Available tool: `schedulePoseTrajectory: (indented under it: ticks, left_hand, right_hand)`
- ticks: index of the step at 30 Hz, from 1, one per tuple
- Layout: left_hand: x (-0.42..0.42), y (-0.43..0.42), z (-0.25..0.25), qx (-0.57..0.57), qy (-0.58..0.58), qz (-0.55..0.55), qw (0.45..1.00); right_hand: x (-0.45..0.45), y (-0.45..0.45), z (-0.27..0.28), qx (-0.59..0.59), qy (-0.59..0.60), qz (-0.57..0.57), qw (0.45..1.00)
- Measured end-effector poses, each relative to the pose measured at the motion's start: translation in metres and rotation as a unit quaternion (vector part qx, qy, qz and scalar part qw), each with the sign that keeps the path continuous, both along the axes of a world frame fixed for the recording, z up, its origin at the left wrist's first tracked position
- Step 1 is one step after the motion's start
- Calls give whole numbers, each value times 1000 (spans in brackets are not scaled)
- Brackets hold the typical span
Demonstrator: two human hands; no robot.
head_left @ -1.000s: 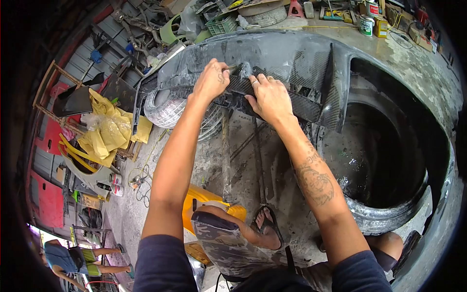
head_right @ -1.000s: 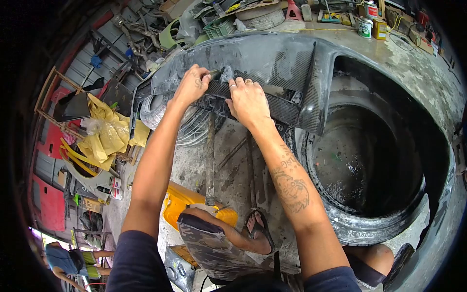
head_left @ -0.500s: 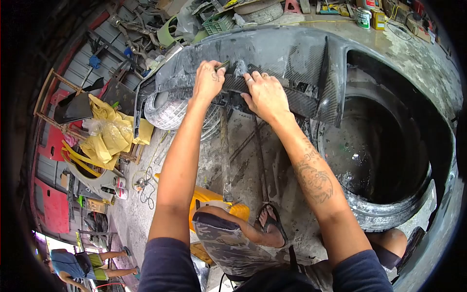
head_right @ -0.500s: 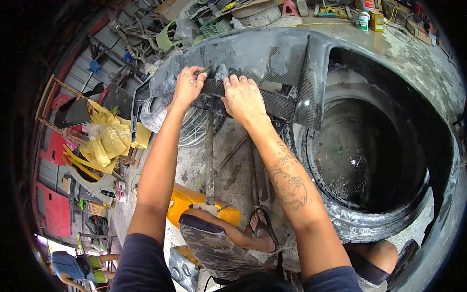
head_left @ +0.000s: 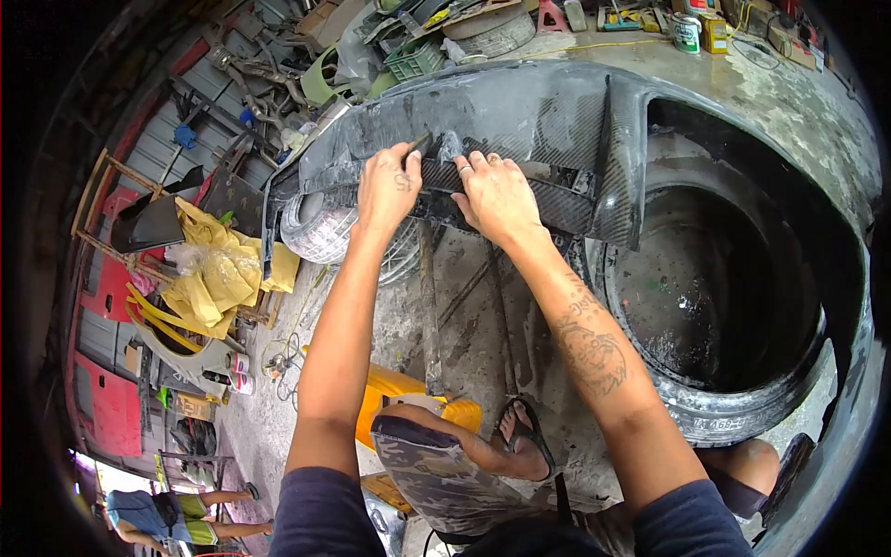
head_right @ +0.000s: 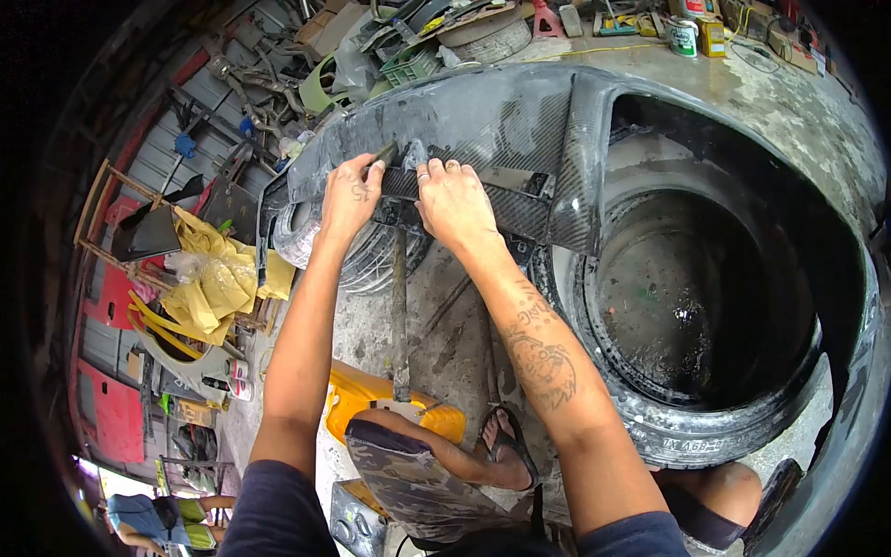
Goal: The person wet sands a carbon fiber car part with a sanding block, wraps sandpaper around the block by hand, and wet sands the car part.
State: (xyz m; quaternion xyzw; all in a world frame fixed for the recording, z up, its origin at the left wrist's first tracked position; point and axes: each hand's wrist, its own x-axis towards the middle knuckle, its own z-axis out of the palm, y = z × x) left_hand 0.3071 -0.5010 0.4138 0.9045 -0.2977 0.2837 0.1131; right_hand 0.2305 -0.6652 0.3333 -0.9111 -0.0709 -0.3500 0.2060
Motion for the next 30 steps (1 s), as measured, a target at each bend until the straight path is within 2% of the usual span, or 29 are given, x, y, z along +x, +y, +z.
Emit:
schedulePoseTrajectory:
  ticks: [3,6,7,10,11,12,20,22,26,27,30]
  left_hand:
    - [-10,-14,-2,72,-52,34,995]
    - [-21,-16,7,113,-9,28,993]
    - [-21,-20,11,99,24,35,994]
    - [-15,-22,11,108,25,27,993]
    - [-19,-16,10,131,-10,2,991]
    - [-19,-14,14,145,20,24,989]
    - [-8,-13,7,106,-27,-35,993]
    - [4,-12,8,93,1,27,995]
    - [-15,-5,7,108,-30,-35,993]
    - [-7,-2,11,81,26,-15,996]
    - [5,-3,6,85,-8,4,996]
  right_hand:
    - [2,3,-4,12,-16,4,1000]
    - [3,2,-2,9,21,11,1000]
    - [6,5,-6,21,-55,-4,998]
    - [7,7,-9,24,-70,-9,997]
    - [6,6,-8,33,-75,-5,997]
    - [5,7,-6,31,-44,-8,999]
    - [6,5,-6,15,-14,-1,1000]
    - [6,5,-3,11,-6,-6,1000]
    - [5,4,-3,15,-7,-3,1000]
    - [4,3,-3,16,-12,-2,1000]
    - [2,2,-2,25,-9,13,1000]
